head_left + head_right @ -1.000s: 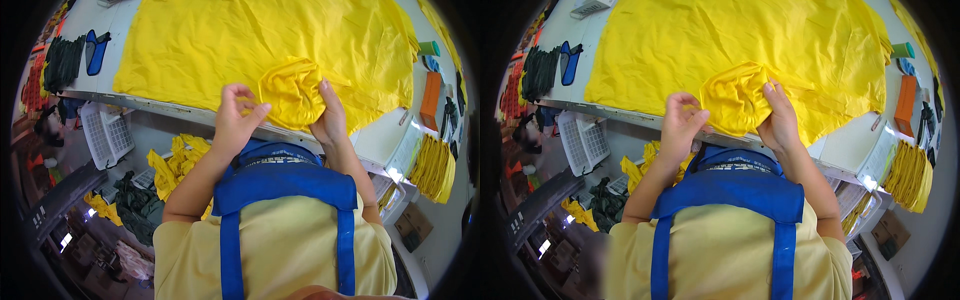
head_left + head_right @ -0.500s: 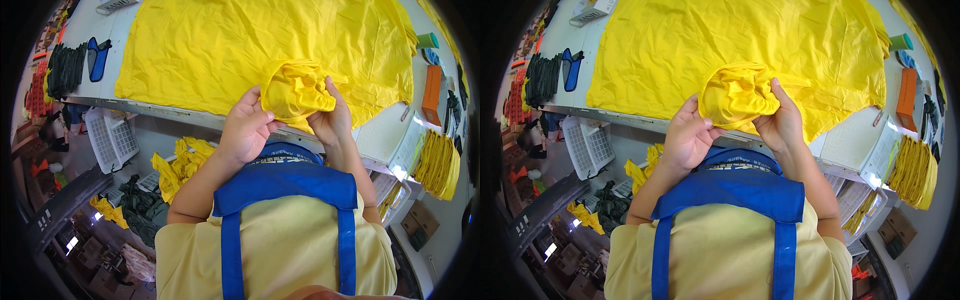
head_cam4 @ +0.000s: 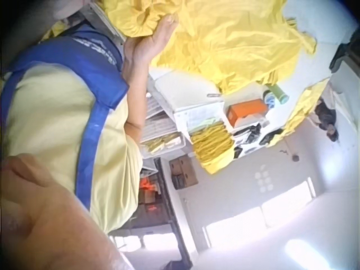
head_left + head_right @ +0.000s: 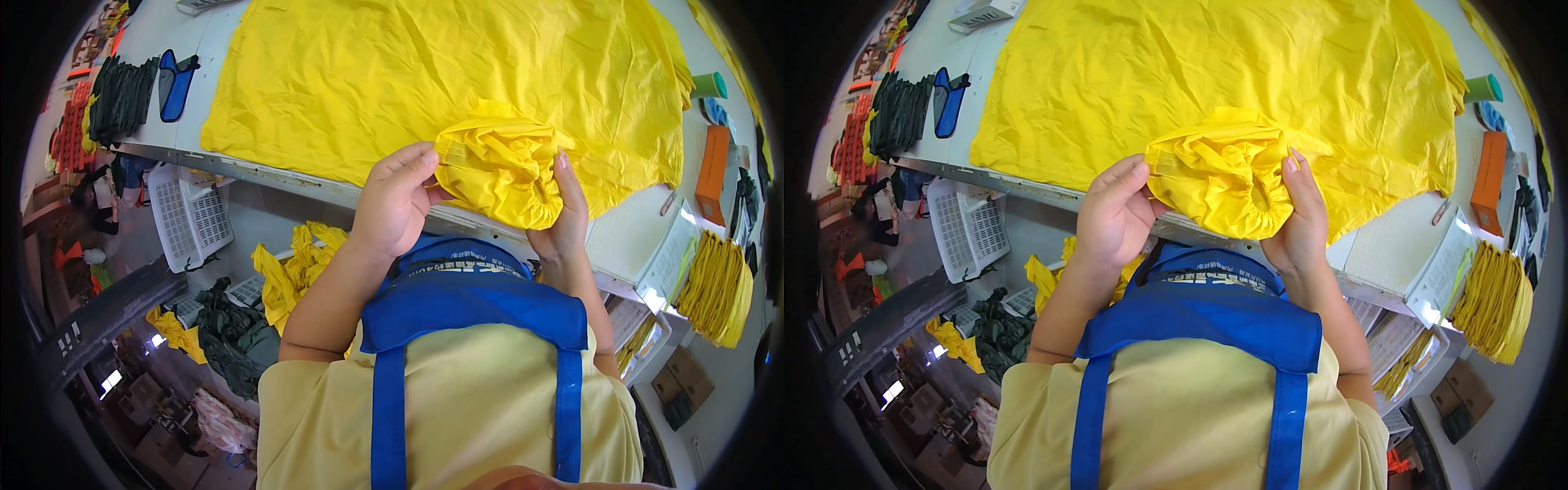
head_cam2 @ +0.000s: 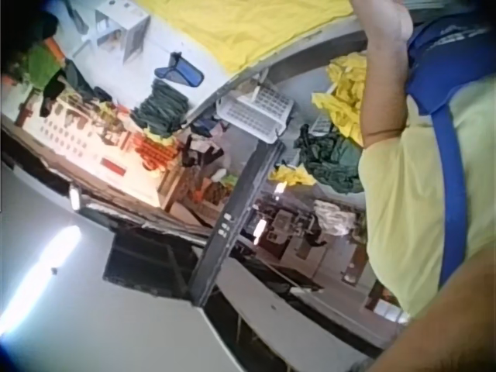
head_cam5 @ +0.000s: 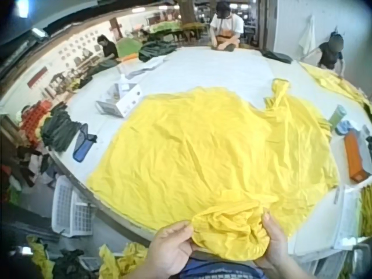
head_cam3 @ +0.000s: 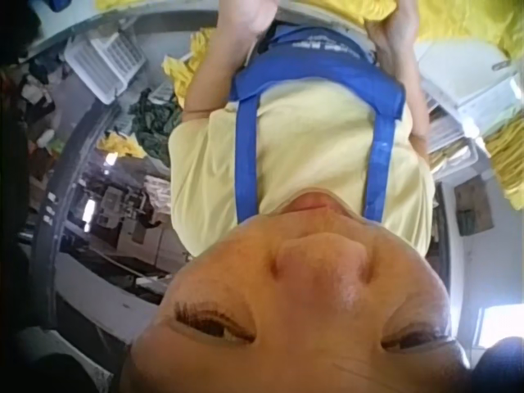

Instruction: The person folds a yellow raincoat on a table, smooths it, and places it into a plastic bag. They then retrieve another yellow raincoat from a basket and repeat the folding process.

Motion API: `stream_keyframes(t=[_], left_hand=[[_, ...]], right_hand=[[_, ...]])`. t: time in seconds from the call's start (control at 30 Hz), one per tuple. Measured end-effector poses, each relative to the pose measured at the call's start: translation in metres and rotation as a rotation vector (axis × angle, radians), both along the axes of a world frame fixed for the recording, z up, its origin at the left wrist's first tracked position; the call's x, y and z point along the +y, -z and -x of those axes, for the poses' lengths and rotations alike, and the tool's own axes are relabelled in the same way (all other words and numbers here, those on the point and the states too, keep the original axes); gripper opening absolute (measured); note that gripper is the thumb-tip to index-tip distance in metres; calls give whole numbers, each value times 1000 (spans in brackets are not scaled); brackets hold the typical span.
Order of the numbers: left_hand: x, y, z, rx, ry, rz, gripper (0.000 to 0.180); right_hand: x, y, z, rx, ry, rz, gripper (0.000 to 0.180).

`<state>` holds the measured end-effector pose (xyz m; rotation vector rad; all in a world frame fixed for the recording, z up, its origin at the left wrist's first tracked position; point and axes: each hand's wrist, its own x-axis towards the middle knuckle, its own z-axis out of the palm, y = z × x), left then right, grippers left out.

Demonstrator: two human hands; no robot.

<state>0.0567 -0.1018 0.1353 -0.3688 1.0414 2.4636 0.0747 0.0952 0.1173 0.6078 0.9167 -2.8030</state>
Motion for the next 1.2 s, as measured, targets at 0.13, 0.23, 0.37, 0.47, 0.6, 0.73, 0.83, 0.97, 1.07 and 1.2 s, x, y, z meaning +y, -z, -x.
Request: stream_keyframes(t=[0.13, 0.23, 0.37, 0.47, 0.6, 0.73, 0.83, 0.97, 1.07, 1.2], left_hand=[[-4, 3, 4, 99, 95, 50, 29], [-2, -5, 12, 101, 178, 327, 33], [-2, -7, 4, 1103, 60, 1268, 29], [-8, 13, 9, 876, -12, 1321, 31], [-31, 35, 17, 752, 193, 1261, 37], [-110, 102, 61, 122, 65, 949, 31], [-189, 173, 84, 23, 207, 1172, 32], [-194, 175, 95, 408, 262, 1884, 36], [-160, 149, 115, 81, 5, 1155, 38], [-145, 141, 151, 232, 509, 1535, 47]], right_hand=[[11, 3, -5, 149, -134, 126, 50], [26, 6, 5, 110, -429, 111, 71], [15, 45, 22, 65, -308, -785, 37], [10, 52, 33, 114, -197, -1110, 19], [-26, 26, 18, 207, -322, -1126, 19], [12, 73, -3, 409, -569, -1642, 56], [56, 135, -29, 179, -740, -2199, 69], [77, 151, -46, 30, -863, -2284, 73], [77, 150, -48, -2, -875, -2316, 74], [76, 147, -51, -42, -899, -2316, 75]])
